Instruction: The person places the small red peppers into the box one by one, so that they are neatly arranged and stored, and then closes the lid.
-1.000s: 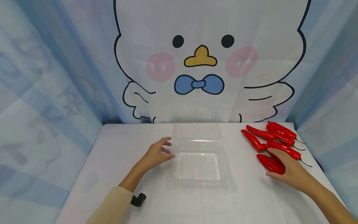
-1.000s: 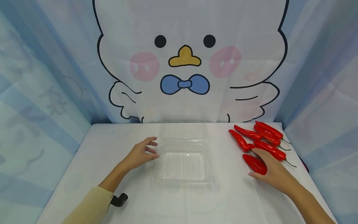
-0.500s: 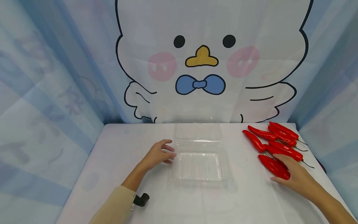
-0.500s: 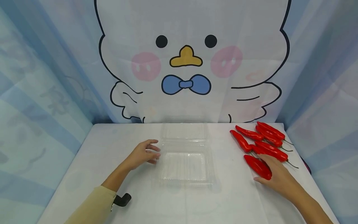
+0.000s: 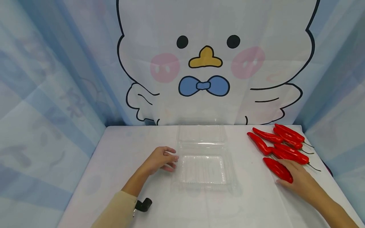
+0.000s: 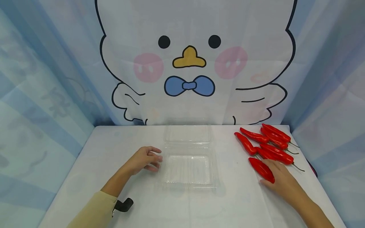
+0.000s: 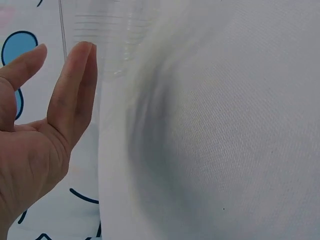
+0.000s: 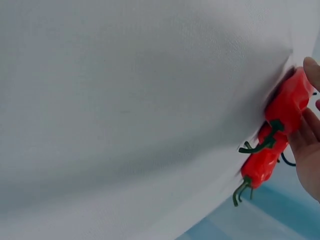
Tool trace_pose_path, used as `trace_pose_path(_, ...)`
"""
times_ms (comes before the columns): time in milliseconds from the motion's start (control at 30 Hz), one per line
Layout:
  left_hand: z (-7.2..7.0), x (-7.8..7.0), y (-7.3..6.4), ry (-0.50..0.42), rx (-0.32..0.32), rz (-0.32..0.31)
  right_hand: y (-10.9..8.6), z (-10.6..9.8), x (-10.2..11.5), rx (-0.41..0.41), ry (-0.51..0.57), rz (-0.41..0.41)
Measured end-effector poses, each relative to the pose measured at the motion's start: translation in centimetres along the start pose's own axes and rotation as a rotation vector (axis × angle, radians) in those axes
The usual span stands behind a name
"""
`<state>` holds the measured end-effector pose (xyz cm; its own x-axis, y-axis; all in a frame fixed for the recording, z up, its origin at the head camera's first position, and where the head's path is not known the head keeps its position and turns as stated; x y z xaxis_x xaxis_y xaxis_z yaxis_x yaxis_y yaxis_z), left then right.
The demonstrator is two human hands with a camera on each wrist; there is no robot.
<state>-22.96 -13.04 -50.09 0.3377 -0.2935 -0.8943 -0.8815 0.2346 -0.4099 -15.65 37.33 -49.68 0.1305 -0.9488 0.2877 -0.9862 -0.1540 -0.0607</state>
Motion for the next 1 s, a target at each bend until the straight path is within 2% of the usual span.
trace_pose_path(233,0.2,0.1,0.0,-0.016,0.03,-0.033,-0.1,0.5,0.1,0.001,-0.011,0.002)
trace_pose_path(400,0.2,0.5,-0.1,-0.04,0.084,-0.056,-0.3,0.6,0.2,-0.009,-0.012,-0.002)
trace_pose_path(633,0.3,0.4,-0.4,-0.069,0.166,-0.055,-0.6,0.8,0.4,-0.042,-0.035,-0.045)
trace_pose_path(800,0.3,0.6,-0.4,-0.11,0.183,-0.063,-0.7,0.8,0.4,-0.054,-0.026,-0.058)
trace_pose_path(1000,0.4,1.1,-0.1,-0.158,0.211,-0.061,-0.8,0.8,0.2,-0.031,0.006,-0.023)
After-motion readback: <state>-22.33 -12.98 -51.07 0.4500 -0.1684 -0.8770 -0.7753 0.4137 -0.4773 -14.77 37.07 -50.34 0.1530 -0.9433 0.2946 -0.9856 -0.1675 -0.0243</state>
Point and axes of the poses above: each hand's wrist, its own y-axis towards the middle knuckle, its own z-axis out of the palm, x = y × z, the point moved 5 cm from there along y, towards the middle knuckle, and after that the axes turned 1 degree about -y, right-handed, at the moved point
